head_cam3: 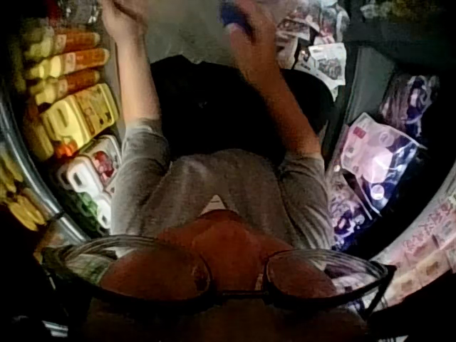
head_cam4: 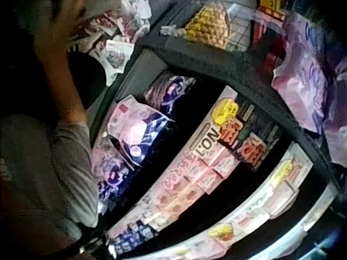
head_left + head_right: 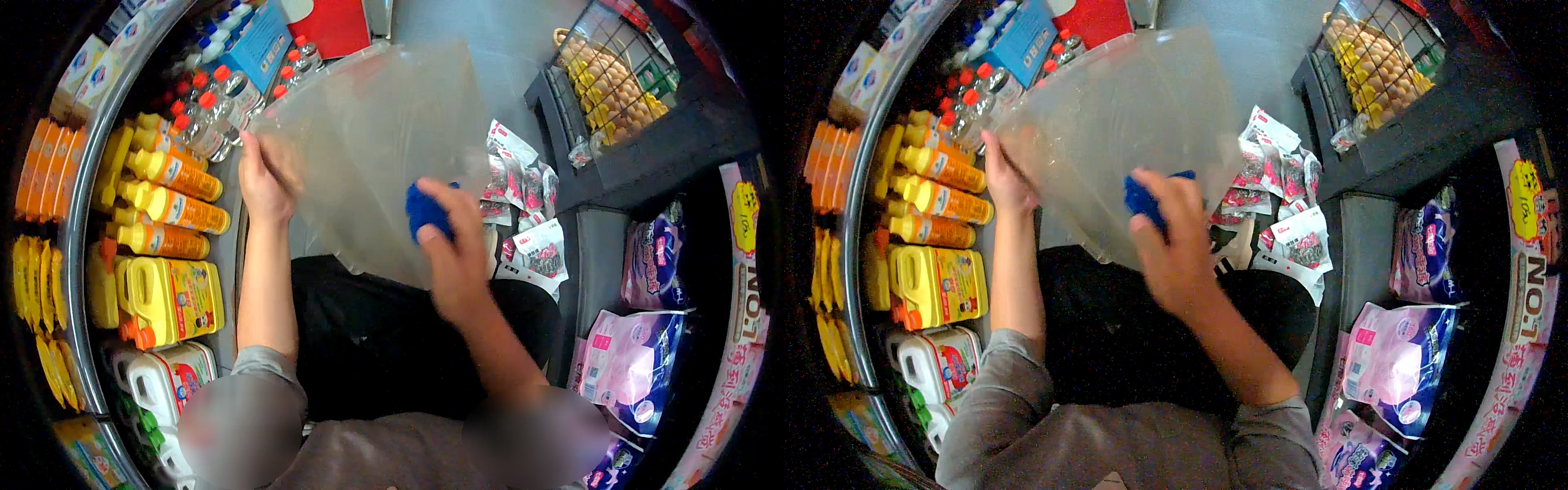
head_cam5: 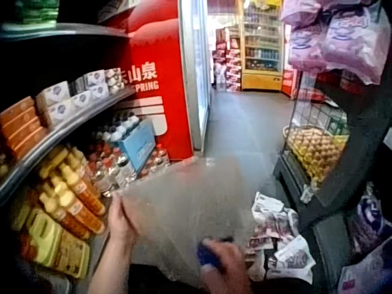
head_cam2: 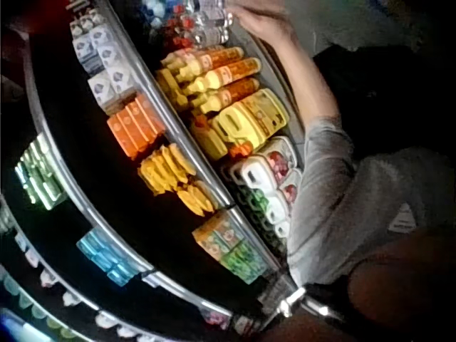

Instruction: The person picks up several packaged items from a store shelf and places them into a clear plastic bin. The person then sits on the floor to sort the items inside the bin and wipes the interior and exterior of the bin with a blue cloth.

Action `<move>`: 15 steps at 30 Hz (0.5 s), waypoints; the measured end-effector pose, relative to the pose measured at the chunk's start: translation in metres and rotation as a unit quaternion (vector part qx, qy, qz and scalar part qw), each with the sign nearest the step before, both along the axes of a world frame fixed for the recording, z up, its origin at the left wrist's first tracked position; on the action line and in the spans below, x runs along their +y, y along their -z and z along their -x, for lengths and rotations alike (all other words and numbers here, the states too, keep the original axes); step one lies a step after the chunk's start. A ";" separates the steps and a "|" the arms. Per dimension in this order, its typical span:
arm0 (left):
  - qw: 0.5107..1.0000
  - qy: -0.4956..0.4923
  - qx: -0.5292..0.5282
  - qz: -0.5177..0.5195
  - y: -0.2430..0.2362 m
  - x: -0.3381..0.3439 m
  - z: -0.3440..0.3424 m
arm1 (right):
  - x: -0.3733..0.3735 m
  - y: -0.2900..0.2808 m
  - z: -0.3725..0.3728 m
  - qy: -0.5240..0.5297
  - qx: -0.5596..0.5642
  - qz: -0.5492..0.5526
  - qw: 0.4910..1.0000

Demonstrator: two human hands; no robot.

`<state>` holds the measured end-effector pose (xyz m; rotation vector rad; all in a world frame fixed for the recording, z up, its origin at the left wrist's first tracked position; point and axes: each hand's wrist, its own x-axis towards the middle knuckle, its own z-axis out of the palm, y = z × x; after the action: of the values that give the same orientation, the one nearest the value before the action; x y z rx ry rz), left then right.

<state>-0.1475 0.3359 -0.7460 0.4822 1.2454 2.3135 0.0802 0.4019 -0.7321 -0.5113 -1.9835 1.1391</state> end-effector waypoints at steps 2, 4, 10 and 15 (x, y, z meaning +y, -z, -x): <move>0.999 -0.010 0.048 0.009 -0.005 -0.001 -0.010 | -0.014 -0.002 0.004 0.004 0.030 -0.047 0.998; 0.987 0.038 0.151 0.029 -0.012 -0.007 -0.015 | -0.015 -0.003 0.008 0.013 0.076 -0.056 0.995; 0.982 0.018 0.175 0.067 -0.026 -0.008 -0.034 | 0.008 -0.042 0.023 0.068 0.084 -0.202 0.973; 0.986 0.036 0.160 0.032 -0.035 -0.018 -0.042 | 0.050 -0.049 0.045 0.035 0.152 -0.187 0.970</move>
<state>-0.1054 0.3175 -0.7112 0.8891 1.4158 2.1867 0.0355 0.4516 -0.6826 -0.1925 -1.8334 0.7232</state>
